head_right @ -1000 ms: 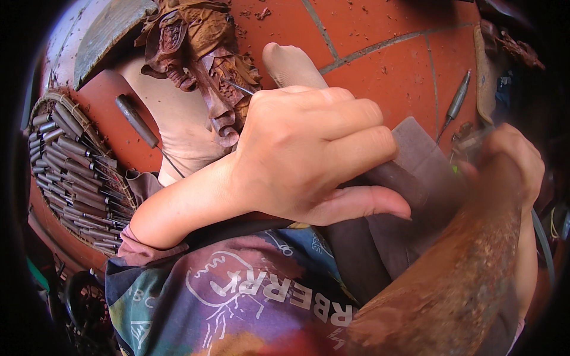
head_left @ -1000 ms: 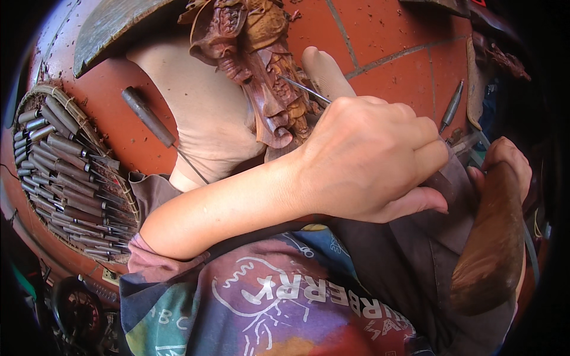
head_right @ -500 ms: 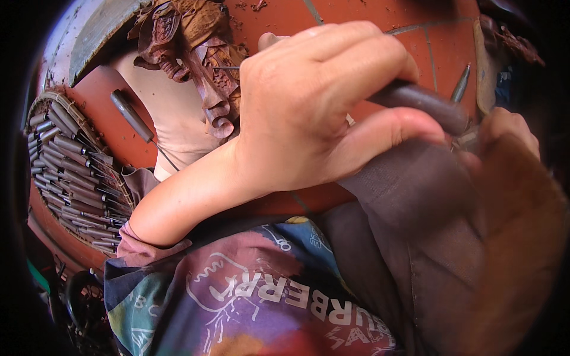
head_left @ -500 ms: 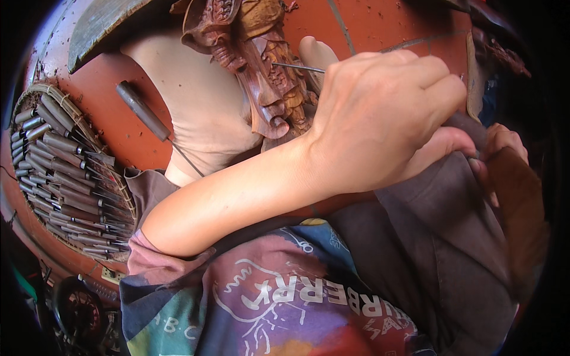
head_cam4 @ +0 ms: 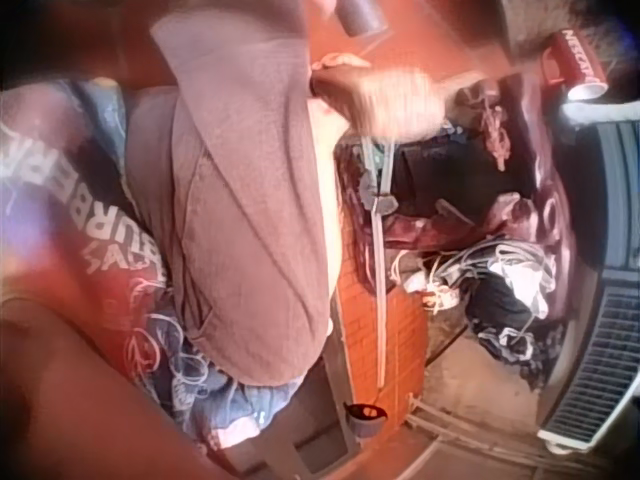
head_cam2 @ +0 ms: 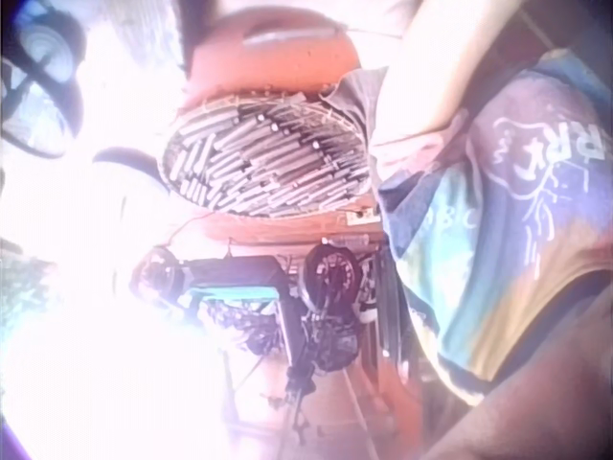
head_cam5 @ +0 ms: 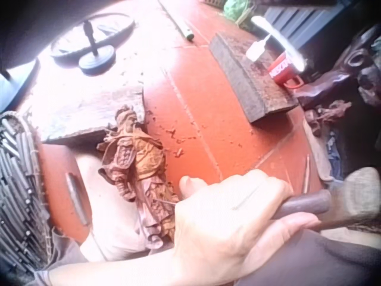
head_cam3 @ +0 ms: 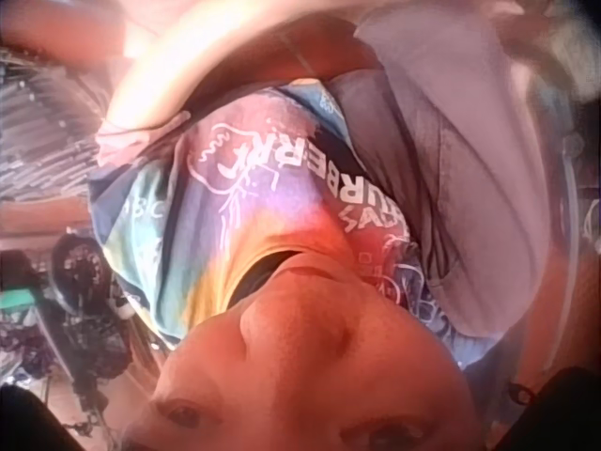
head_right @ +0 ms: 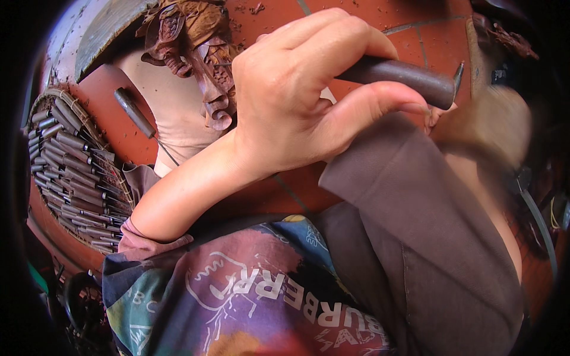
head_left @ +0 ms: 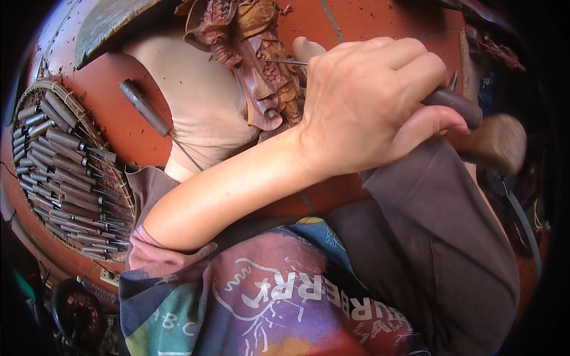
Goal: The person carves a wooden figurine using a chisel and mallet, striking the chisel repeatedly to shape the wood. The person holds the figurine between their legs and uses a cloth to protect their hands while working.
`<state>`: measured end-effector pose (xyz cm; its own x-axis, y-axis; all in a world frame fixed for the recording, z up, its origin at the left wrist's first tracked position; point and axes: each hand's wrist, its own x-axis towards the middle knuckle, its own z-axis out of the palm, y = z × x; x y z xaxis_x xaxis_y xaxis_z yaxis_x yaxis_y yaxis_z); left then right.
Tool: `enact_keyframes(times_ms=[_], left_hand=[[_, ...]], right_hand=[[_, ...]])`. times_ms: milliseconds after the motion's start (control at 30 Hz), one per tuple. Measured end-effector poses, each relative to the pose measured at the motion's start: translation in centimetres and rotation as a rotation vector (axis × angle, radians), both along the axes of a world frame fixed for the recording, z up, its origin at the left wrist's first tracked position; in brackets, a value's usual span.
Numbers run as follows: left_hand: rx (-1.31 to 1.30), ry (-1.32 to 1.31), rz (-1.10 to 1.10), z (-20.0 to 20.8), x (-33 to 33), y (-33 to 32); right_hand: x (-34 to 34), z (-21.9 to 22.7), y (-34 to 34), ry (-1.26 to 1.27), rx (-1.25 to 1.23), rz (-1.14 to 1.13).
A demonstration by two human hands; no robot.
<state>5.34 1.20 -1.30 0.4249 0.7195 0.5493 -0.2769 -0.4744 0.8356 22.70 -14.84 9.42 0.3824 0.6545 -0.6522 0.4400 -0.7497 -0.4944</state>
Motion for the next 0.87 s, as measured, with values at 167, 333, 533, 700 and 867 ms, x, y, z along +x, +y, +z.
enact_keyframes(times_ms=[167, 333, 533, 700, 867], left_hand=[[-0.017, 0.147, -0.091, 0.3, -0.9, -0.2], [0.035, 0.178, -0.135, 0.5, -1.7, -0.5], [0.094, 0.274, -0.294, 2.1, -3.3, -2.1], [0.066, 0.263, -0.350, 1.8, -2.8, -1.2], [0.018, 0.191, -0.319, 2.3, -2.3, -1.0]], right_hand=[[-0.1, -0.2, -0.3, 0.012, -0.006, -0.034], [0.0, 0.0, -0.6, 0.023, 0.000, -0.052], [0.4, 0.7, -0.4, 0.006, 0.002, -0.041], [1.2, 0.7, 0.1, 0.024, 0.021, -0.048], [1.3, 2.9, 0.8, -0.055, -0.058, 0.085]])
